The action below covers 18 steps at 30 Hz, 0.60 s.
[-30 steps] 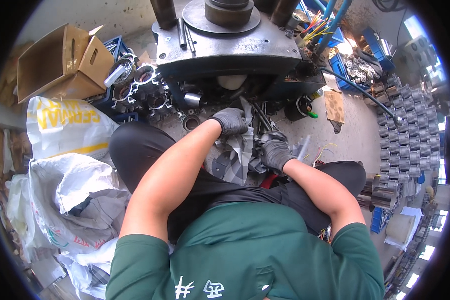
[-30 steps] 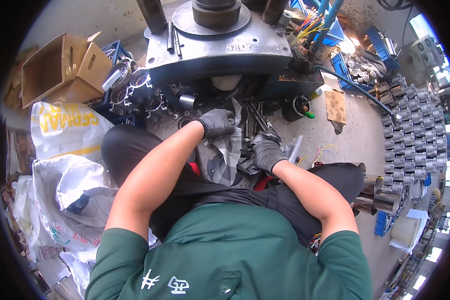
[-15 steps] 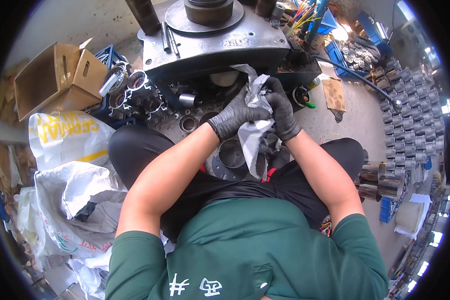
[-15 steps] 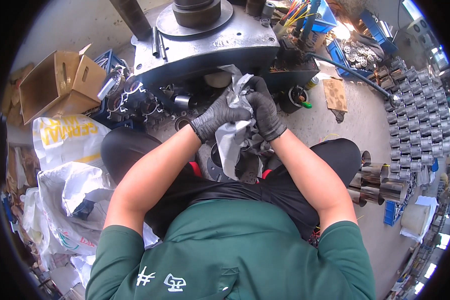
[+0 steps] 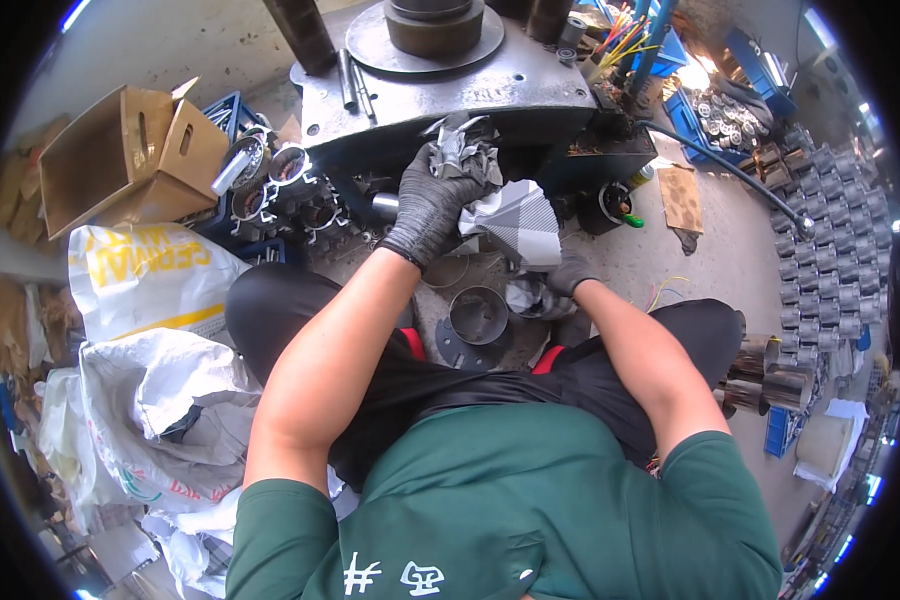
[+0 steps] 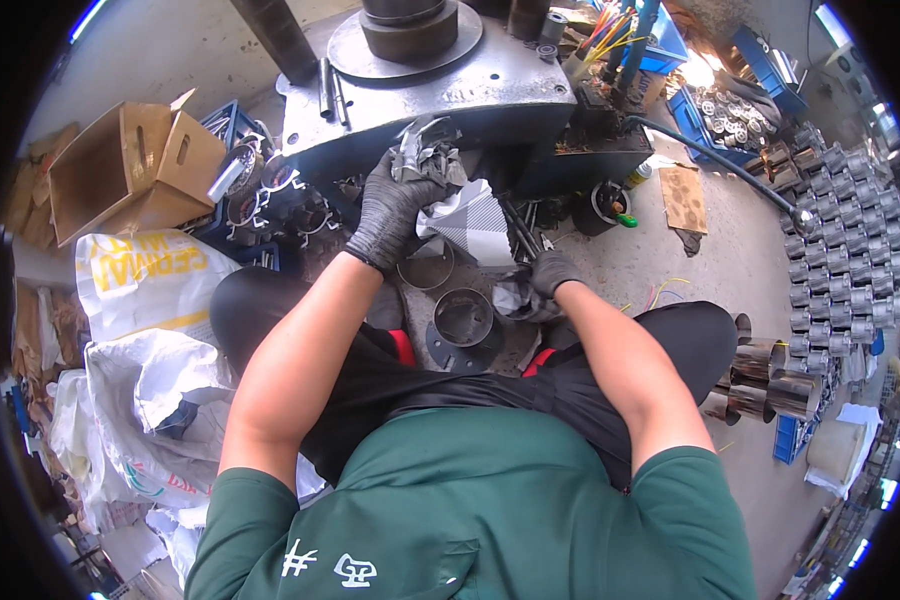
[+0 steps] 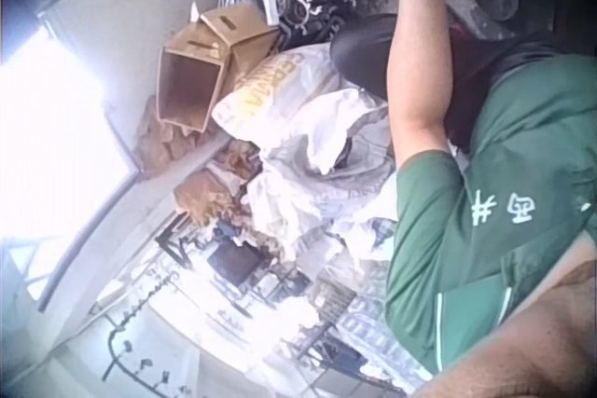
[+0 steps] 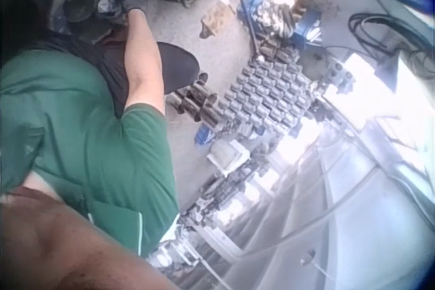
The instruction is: Insert a copper wire stator into a metal cylinder housing using a hydraulic press.
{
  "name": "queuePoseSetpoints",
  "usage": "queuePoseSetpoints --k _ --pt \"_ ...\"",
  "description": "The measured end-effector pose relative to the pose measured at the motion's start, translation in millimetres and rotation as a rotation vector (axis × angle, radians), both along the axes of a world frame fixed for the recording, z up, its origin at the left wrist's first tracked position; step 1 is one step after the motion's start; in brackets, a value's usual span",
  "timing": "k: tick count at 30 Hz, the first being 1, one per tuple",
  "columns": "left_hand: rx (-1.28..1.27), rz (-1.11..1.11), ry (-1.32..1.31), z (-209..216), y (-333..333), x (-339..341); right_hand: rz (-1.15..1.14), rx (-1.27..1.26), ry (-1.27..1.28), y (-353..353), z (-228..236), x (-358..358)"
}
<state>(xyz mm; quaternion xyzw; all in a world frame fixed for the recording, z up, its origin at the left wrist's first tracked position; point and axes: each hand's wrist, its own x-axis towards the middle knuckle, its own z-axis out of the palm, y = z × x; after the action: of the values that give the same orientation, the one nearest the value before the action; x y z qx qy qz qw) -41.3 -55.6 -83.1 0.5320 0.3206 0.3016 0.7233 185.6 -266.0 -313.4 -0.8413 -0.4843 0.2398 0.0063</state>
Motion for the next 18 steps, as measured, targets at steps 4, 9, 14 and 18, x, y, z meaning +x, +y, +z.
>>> queuePoseSetpoints --k 4,9,14,18 --pt "-0.180 0.008 -0.162 5 5 -10 0.060 -0.113 0.030 -18 34 23" --pt "-0.228 -0.075 -0.141 9 14 -16 -0.175 -0.037 0.332 -17 61 3" --pt "-0.268 -0.118 -0.159 4 12 -17 -0.255 0.437 0.788 -5 126 -13" --pt "-0.337 -0.330 -0.372 -3 21 -19 -0.326 0.751 1.260 9 208 1"
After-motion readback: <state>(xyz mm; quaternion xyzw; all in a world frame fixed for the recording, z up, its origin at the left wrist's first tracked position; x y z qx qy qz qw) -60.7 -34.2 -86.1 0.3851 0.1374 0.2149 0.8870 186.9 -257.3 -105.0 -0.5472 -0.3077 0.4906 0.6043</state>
